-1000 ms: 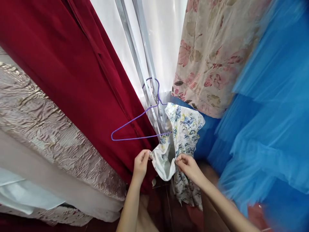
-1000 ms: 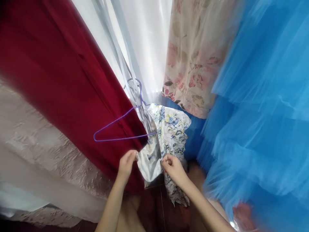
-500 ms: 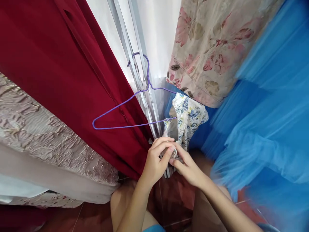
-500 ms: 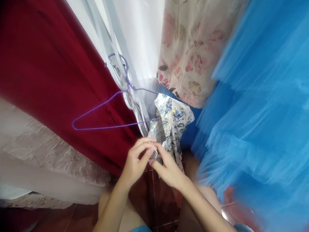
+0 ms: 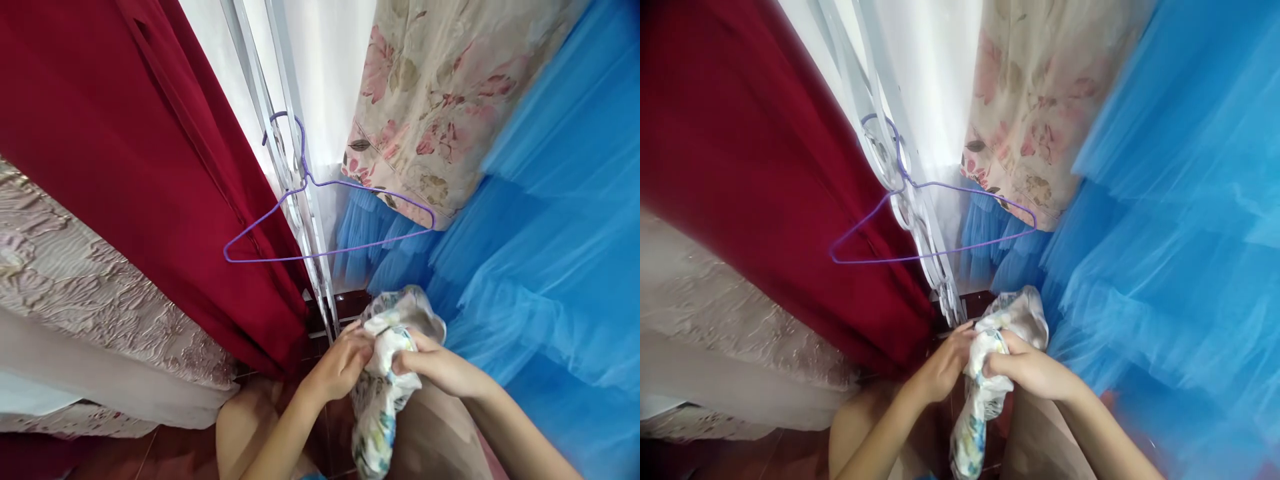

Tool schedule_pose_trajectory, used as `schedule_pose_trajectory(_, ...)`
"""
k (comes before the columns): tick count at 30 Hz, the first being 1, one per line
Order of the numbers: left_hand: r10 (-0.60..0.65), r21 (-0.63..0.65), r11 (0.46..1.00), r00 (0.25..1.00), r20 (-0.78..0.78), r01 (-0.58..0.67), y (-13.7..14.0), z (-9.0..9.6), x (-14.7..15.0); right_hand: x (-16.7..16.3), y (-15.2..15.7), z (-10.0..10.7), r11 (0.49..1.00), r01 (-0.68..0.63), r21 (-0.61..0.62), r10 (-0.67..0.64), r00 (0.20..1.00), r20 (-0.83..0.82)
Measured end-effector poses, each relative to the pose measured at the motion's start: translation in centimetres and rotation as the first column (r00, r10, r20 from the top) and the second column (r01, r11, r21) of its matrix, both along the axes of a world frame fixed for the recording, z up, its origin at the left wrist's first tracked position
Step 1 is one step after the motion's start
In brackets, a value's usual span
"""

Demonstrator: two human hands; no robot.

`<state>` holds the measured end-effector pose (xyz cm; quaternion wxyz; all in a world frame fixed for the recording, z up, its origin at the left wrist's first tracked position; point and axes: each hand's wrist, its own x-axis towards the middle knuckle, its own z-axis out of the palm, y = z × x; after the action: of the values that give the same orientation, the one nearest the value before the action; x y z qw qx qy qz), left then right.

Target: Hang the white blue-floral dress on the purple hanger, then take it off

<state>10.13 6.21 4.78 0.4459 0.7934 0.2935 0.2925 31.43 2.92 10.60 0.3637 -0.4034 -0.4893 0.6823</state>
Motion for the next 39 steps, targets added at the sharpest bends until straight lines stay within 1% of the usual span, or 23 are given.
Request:
schedule_pose_trajectory(3, 0.035, -0.108, 0.993, 0.992, -0.117, -0.047, -0.7, -1.7, -1.3, 1.8, 0.0, 0.0, 0.998, 0.047, 0.03, -0.048, 0.998, 0.041)
schedule_pose_trajectory(5, 0.017, -0.153, 0.987, 0.982, -0.187, -0.046, -0.7, -2.3, -3.0, 3.3, 0.3, 0.1, 0.996, 0.06, 0.063, -0.065, 0.995, 0.071)
schedule_pose_trajectory(6, 0.018, -0.148, 0.988, 0.978, -0.207, -0.05, -0.6, -2.3, -4.2, 3.9, 0.6, 0.2, 0.994, 0.07, 0.08, -0.076, 0.994, 0.083)
schedule_pose_trajectory(7, 0.039, -0.131, 0.989, 0.975, -0.221, -0.069, -0.5, -2.1, -5.5, 4.5, 1.0, 0.4, 0.991, 0.09, 0.094, -0.098, 0.991, 0.091)
schedule_pose_trajectory(9, 0.145, -0.078, 0.983, 0.96, -0.239, -0.168, 0.0, -1.3, -8.5, 5.3, 1.9, 1.0, 0.977, 0.164, 0.133, -0.177, 0.98, 0.09)
schedule_pose_trajectory(11, 0.248, -0.039, 0.963, 0.935, -0.255, -0.266, 0.6, 0.0, -11.7, 5.2, 3.3, 2.0, 0.951, 0.223, 0.216, -0.246, 0.966, 0.083)
schedule_pose_trajectory(13, 0.303, -0.002, 0.949, 0.915, -0.266, -0.315, 1.1, 1.6, -14.7, 4.4, 5.2, 3.3, 0.901, 0.229, 0.368, -0.278, 0.957, 0.086)
schedule_pose_trajectory(14, 0.327, 0.027, 0.943, 0.907, -0.265, -0.332, 1.4, 2.5, -16.0, 3.8, 6.4, 4.0, 0.862, 0.221, 0.457, -0.292, 0.952, 0.089)
schedule_pose_trajectory(16, 0.385, 0.097, 0.923, 0.89, -0.244, -0.372, 2.1, 4.3, -18.3, 2.2, 9.1, 5.2, 0.757, 0.221, 0.614, -0.335, 0.939, 0.076)
schedule_pose_trajectory(18, 0.445, 0.168, 0.893, 0.873, -0.199, -0.417, 2.9, 6.1, -20.0, 0.6, 12.1, 5.7, 0.672, 0.221, 0.707, -0.373, 0.926, 0.065)
schedule_pose_trajectory(19, 0.466, 0.201, 0.879, 0.868, -0.171, -0.432, 3.4, 7.0, -20.6, -0.1, 13.6, 5.7, 0.643, 0.216, 0.735, -0.383, 0.921, 0.065)
schedule_pose_trajectory(20, 0.481, 0.231, 0.866, 0.865, -0.146, -0.443, 3.8, 7.9, -21.1, -0.8, 15.0, 5.5, 0.63, 0.208, 0.748, -0.388, 0.919, 0.071)
schedule_pose_trajectory(21, 0.493, 0.257, 0.855, 0.861, -0.129, -0.451, 4.1, 8.7, -21.4, -1.4, 16.2, 5.2, 0.633, 0.199, 0.748, -0.386, 0.919, 0.082)
schedule_pose_trajectory(22, 0.504, 0.281, 0.844, 0.854, -0.128, -0.456, 4.4, 9.4, -21.7, -1.8, 17.1, 4.8, 0.652, 0.187, 0.735, -0.376, 0.921, 0.099)
schedule_pose_trajectory(24, 0.543, 0.348, 0.816, 0.82, -0.183, -0.463, 4.9, 10.7, -22.0, -2.4, 18.2, 3.9, 0.712, 0.153, 0.685, -0.331, 0.934, 0.136)
schedule_pose_trajectory(25, 0.567, 0.397, 0.797, 0.79, -0.232, -0.456, 5.1, 11.3, -22.1, -2.5, 18.3, 3.5, 0.738, 0.132, 0.662, -0.301, 0.942, 0.148)
schedule_pose_trajectory(27, 0.612, 0.512, 0.755, 0.719, -0.328, -0.409, 5.3, 12.2, -22.3, -2.5, 17.9, 3.0, 0.765, 0.092, 0.637, -0.247, 0.956, 0.158)
schedule_pose_trajectory(29, 0.655, 0.622, 0.7, 0.663, -0.362, -0.351, 5.5, 13.1, -22.6, -2.3, 16.9, 2.9, 0.778, 0.067, 0.624, -0.21, 0.965, 0.158)
schedule_pose_trajectory(30, 0.674, 0.666, 0.669, 0.647, -0.357, -0.33, 5.5, 13.6, -22.7, -2.3, 16.3, 2.9, 0.785, 0.057, 0.617, -0.195, 0.968, 0.158)
schedule_pose_trajectory(32, 0.696, 0.735, 0.612, 0.641, -0.324, -0.293, 5.3, 14.8, -22.8, -2.1, 15.3, 3.0, 0.795, 0.024, 0.606, -0.157, 0.973, 0.168)
schedule_pose_trajectory(35, 0.7, 0.811, 0.53, 0.668, -0.253, -0.249, 4.8, 17.0, -22.4, -2.1, 14.5, 3.2, 0.788, -0.012, 0.615, -0.124, 0.976, 0.179)
schedule_pose_trajectory(38, 0.701, 0.873, 0.436, 0.691, -0.176, -0.22, 3.9, 19.1, -21.8, -2.2, 14.2, 3.2, 0.789, 0.013, 0.615, -0.139, 0.977, 0.158)
schedule_pose_trajectory(39, 0.702, 0.888, 0.413, 0.693, -0.167, -0.204, 3.6, 19.6, -21.7, -2.2, 14.2, 3.1, 0.79, 0.019, 0.613, -0.139, 0.979, 0.149)
